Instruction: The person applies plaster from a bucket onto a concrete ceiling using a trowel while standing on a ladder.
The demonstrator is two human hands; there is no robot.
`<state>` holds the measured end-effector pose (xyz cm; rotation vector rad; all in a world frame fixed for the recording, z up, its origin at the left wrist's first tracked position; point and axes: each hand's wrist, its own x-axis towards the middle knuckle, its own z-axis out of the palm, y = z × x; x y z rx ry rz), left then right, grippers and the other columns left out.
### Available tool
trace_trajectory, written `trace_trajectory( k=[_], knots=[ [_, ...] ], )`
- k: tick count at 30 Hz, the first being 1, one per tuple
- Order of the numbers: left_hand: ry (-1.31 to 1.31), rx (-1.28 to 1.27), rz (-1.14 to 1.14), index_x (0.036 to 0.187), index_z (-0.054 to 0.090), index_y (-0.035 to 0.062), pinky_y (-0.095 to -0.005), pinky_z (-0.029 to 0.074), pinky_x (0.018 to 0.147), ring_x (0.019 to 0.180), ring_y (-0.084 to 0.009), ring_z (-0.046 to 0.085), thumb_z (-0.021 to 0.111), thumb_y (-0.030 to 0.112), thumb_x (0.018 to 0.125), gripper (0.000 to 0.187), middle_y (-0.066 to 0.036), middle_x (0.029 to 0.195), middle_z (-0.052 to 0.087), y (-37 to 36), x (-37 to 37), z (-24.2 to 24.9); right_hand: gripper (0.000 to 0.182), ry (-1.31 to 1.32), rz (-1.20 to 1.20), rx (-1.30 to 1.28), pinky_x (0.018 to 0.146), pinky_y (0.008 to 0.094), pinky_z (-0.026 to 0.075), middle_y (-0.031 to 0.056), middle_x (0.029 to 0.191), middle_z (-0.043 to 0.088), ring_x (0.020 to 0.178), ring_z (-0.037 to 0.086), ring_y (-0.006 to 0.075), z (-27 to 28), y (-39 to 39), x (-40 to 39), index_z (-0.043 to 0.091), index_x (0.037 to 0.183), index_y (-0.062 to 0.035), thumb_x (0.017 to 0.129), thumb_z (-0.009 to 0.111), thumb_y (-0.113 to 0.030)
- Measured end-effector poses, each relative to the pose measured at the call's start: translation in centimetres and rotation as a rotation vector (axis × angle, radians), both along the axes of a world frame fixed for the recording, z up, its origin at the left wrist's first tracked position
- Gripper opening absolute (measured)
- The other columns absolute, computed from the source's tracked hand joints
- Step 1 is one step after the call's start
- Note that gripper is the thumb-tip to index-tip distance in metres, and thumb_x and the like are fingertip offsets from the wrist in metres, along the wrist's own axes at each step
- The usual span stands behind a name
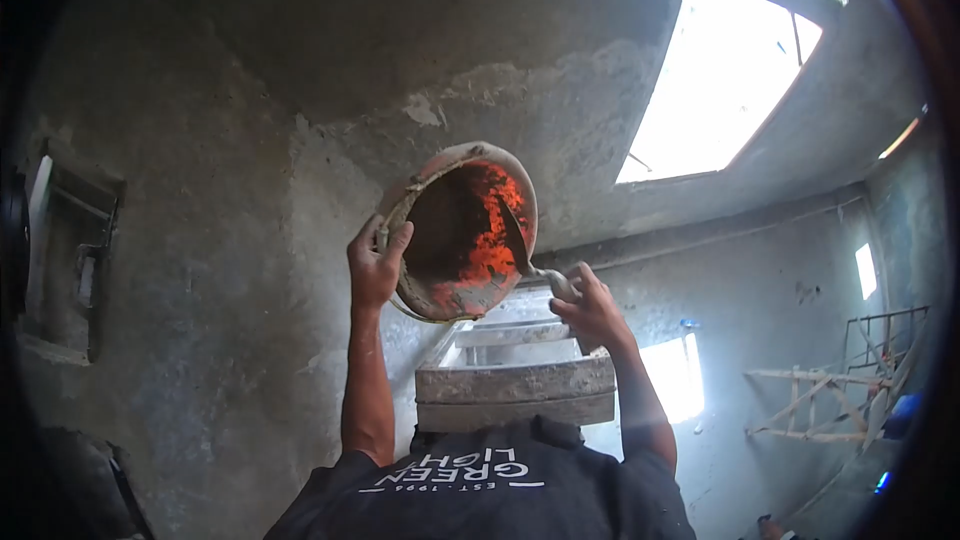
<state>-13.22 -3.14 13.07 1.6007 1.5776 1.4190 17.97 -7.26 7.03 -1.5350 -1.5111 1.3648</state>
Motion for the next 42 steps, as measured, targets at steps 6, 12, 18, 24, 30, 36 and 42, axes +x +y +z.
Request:
trace_trajectory(
  k=[6,12,18,24,30,36,42],
  knots=[
    [0.227,0.084,-0.085,0.099,0.060,-0.0037,-0.0302,0.041,0.081,0.095,-0.0176,0.051,0.066,0.013,0.086,0.022,-0.010,0.114,0.054,-2.5,-0.7,3.2,0.038,0.001,0.138,-0.063,0.063,0.0394,0.053,0.0194,0.086,0.066,0.074,0.068,0.0272,1.3,1.5,-3.6,0.049,0.109,-0.0028,0.078,0.068,-0.015],
    [-0.196,-0.138,-0.114,0.110,0.061,-0.0009,-0.0218,0.041,0.075,0.082,-0.0073,0.052,0.063,0.012,0.089,0.025,-0.001,0.091,0.060,-4.5,0.1,4.3,0.041,-0.134,0.071,0.195,0.083,0.0475,0.046,0.0281,0.099,0.061,0.097,0.058,0.0434,0.4,0.0,-6.5,0.047,0.114,-0.0004,0.080,0.062,-0.017],
    [-0.227,-0.206,-0.108,0.085,0.057,0.0044,-0.0204,0.036,0.063,0.068,-0.0041,0.044,0.064,0.016,0.089,0.015,0.005,0.073,0.051,-5.5,1.4,4.2,0.042,-0.040,0.069,0.240,0.082,0.0500,0.044,0.0314,0.092,0.059,0.091,0.057,0.0468,0.6,-1.8,-8.6,0.045,0.112,0.0097,0.082,0.059,-0.016],
    [-0.214,-0.222,-0.151,0.084,0.057,0.0041,-0.0203,0.036,0.062,0.068,-0.0042,0.044,0.065,0.017,0.088,0.016,0.005,0.073,0.051,-5.9,2.7,4.3,0.047,-0.120,0.213,0.294,0.083,0.0462,0.048,0.0287,0.099,0.060,0.094,0.060,0.0423,3.7,-2.6,-8.6,0.049,0.118,0.0118,0.082,0.061,-0.017],
    [-0.222,-0.191,-0.144,0.093,0.059,0.0012,-0.0224,0.041,0.070,0.076,-0.0082,0.052,0.065,0.015,0.088,0.015,0.000,0.084,0.059,-5.6,2.8,4.9,0.039,-0.357,0.432,0.419,0.067,0.0457,0.053,0.0246,0.093,0.059,0.076,0.064,0.0400,3.5,-2.7,-6.8,0.052,0.116,-0.0004,0.081,0.061,-0.015],
    [-0.276,-0.145,-0.125,0.089,0.059,0.0015,-0.0212,0.040,0.068,0.072,-0.0059,0.048,0.064,0.014,0.088,0.013,0.002,0.079,0.057,-5.6,1.8,4.7,0.034,-0.415,0.456,0.277,0.075,0.0452,0.051,0.0199,0.091,0.062,0.085,0.063,0.0374,6.2,-2.1,-3.3,0.059,0.109,-0.0054,0.079,0.065,-0.019],
    [-0.240,-0.136,-0.151,0.097,0.061,-0.0008,-0.0210,0.040,0.068,0.073,-0.0057,0.050,0.065,0.013,0.087,0.018,0.002,0.081,0.058,-6.4,2.2,5.7,0.035,-0.382,0.171,0.277,0.078,0.0475,0.050,0.0212,0.089,0.061,0.089,0.062,0.0393,5.7,-1.4,-2.5,0.059,0.109,-0.0039,0.076,0.067,-0.015]
  ],
)
